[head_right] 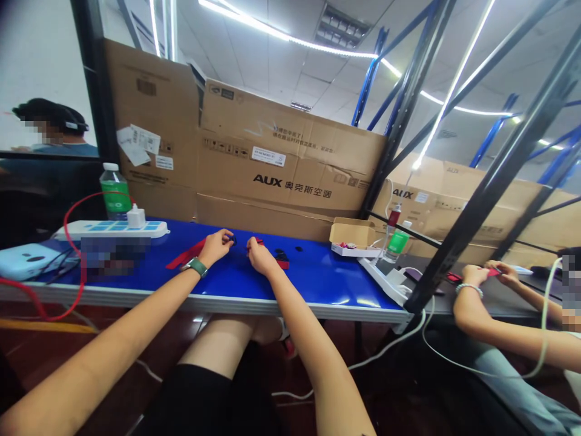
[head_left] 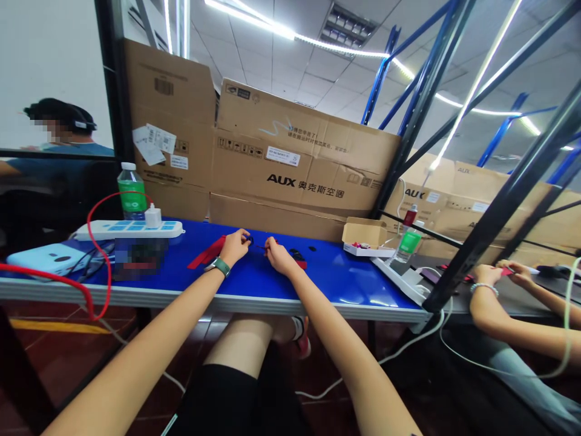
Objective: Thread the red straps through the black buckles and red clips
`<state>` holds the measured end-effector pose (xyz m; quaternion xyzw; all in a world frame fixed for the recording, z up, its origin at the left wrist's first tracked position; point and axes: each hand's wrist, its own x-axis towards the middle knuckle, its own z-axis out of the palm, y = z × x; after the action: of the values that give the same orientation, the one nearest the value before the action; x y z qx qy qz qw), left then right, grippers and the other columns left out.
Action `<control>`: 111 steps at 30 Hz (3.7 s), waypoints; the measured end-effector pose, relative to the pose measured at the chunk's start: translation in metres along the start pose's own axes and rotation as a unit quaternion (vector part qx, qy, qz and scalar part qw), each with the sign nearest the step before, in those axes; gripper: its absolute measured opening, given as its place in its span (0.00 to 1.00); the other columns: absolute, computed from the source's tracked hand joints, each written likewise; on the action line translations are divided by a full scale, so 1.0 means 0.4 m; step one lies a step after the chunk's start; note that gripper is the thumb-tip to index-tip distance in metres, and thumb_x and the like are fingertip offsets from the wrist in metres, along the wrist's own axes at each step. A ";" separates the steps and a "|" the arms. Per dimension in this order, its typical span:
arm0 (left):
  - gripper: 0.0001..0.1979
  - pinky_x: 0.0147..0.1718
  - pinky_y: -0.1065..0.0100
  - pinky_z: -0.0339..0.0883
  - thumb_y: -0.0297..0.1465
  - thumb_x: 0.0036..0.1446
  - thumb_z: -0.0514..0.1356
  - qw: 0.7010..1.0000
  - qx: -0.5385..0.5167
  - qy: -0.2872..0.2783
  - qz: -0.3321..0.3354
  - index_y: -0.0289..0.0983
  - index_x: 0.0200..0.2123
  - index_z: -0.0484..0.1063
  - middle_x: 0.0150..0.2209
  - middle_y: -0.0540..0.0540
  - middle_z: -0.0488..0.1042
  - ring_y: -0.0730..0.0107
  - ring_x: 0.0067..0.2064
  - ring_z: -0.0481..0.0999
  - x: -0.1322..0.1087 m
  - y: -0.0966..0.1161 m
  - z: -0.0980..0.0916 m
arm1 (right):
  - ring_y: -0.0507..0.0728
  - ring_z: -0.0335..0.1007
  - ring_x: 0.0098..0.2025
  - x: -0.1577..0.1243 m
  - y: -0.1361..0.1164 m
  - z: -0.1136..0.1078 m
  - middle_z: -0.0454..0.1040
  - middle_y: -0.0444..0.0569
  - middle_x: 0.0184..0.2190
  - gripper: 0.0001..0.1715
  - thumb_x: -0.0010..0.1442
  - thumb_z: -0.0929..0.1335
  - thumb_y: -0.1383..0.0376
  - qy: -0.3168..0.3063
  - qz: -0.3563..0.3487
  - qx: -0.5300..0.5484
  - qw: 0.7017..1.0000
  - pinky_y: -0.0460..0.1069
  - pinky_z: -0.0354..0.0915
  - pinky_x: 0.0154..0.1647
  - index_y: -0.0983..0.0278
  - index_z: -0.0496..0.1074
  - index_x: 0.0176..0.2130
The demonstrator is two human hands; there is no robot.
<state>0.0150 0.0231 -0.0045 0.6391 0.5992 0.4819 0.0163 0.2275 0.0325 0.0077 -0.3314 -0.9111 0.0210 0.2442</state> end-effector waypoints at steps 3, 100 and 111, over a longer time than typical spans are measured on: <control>0.09 0.41 0.65 0.75 0.28 0.54 0.64 0.999 -0.037 -0.017 0.004 0.35 0.39 0.79 0.35 0.42 0.83 0.61 0.38 0.82 -0.005 0.014 -0.003 | 0.55 0.76 0.40 0.002 0.002 0.001 0.79 0.51 0.40 0.13 0.72 0.59 0.67 0.021 0.031 -0.001 0.999 0.45 0.61 0.41 0.63 0.63 0.54; 0.05 0.41 0.66 0.70 0.30 0.59 0.59 0.966 -0.152 -0.051 0.202 0.38 0.33 0.75 0.34 0.47 0.79 0.64 0.37 0.77 -0.027 0.094 -0.022 | 0.58 0.78 0.36 0.012 0.035 0.003 0.82 0.50 0.34 0.25 0.42 0.80 0.52 0.101 0.095 0.531 0.836 0.52 0.72 0.44 0.65 0.82 0.37; 0.05 0.40 0.65 0.71 0.30 0.58 0.61 0.965 -0.155 -0.053 0.203 0.38 0.34 0.78 0.34 0.46 0.80 0.64 0.36 0.79 -0.024 0.091 -0.023 | 0.57 0.77 0.32 0.024 0.049 0.014 0.81 0.49 0.30 0.23 0.43 0.79 0.52 0.111 0.084 0.513 0.847 0.51 0.73 0.41 0.66 0.82 0.33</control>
<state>0.0384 0.0004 0.0166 0.7618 0.3729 0.5274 0.0491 0.2300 0.0543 0.0029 -0.2350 -0.7061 0.4687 0.4760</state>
